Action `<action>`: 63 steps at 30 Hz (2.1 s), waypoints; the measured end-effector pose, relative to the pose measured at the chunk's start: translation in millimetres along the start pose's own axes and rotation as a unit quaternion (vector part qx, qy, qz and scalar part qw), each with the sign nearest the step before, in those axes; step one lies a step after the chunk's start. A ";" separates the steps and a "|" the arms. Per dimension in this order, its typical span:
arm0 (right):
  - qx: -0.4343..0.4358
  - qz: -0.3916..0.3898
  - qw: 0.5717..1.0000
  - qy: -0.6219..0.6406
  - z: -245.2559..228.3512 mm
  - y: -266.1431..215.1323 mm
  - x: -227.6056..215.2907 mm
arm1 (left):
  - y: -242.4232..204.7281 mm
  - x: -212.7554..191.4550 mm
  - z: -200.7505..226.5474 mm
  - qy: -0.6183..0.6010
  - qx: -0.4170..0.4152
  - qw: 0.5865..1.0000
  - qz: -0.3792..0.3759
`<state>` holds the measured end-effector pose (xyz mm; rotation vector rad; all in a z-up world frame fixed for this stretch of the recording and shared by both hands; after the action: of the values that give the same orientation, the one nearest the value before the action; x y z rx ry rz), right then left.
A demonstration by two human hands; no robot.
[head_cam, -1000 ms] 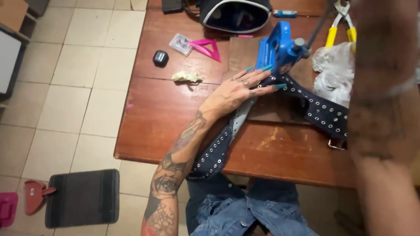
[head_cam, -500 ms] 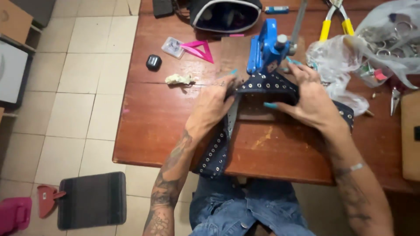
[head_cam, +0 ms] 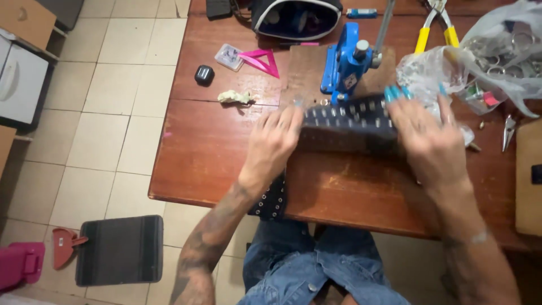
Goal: Assembling a leather belt by adjusting metal eyelets using hand tools
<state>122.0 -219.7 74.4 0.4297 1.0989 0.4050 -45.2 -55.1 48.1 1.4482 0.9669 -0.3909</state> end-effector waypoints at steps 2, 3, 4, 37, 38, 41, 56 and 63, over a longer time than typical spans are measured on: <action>-0.014 0.062 0.998 -0.019 -9.8 -16.2 -14.6 | -30.2 1.7 5.1 0.086 -0.087 0.992 -0.013; -0.013 0.054 0.998 -0.010 -14.9 -23.9 -18.2 | -36.5 -6.4 4.8 0.083 -0.089 0.992 -0.025; 0.005 0.086 0.996 0.030 -18.8 -32.3 -23.6 | -42.6 -15.4 3.8 0.059 -0.123 0.991 -0.012; 0.106 -0.047 0.986 -0.118 10.1 -179.1 -29.1 | -92.4 -92.5 -101.3 0.337 -0.124 0.916 0.177; 0.118 -0.047 0.985 -0.113 7.1 -186.1 -28.8 | -93.6 -93.2 -113.8 0.304 -0.104 0.926 0.200; 0.151 -0.098 0.980 -0.082 0.5 -191.9 -27.3 | -123.9 -73.2 -124.7 0.286 -0.042 0.951 0.109; 0.219 -0.051 0.908 0.355 9.5 -126.2 42.2 | -194.2 -89.1 -112.1 -0.035 -0.365 0.930 0.019; 0.325 -0.019 0.884 0.336 51.9 -136.6 -2.8 | -154.5 -56.7 -11.7 -0.015 -0.291 0.956 0.032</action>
<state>182.0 -343.7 25.5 0.8981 1.9323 0.1286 -197.5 -84.5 -8.1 0.9297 0.9097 -0.0644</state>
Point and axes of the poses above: each hand's wrist, its own y-axis towards the middle knuckle, its own x-axis out of the palm, z = x × y, the point moved 2 cm from there along y, towards the middle knuckle, and after that the axes turned 5 degrees about -x, right-handed, at the moved point
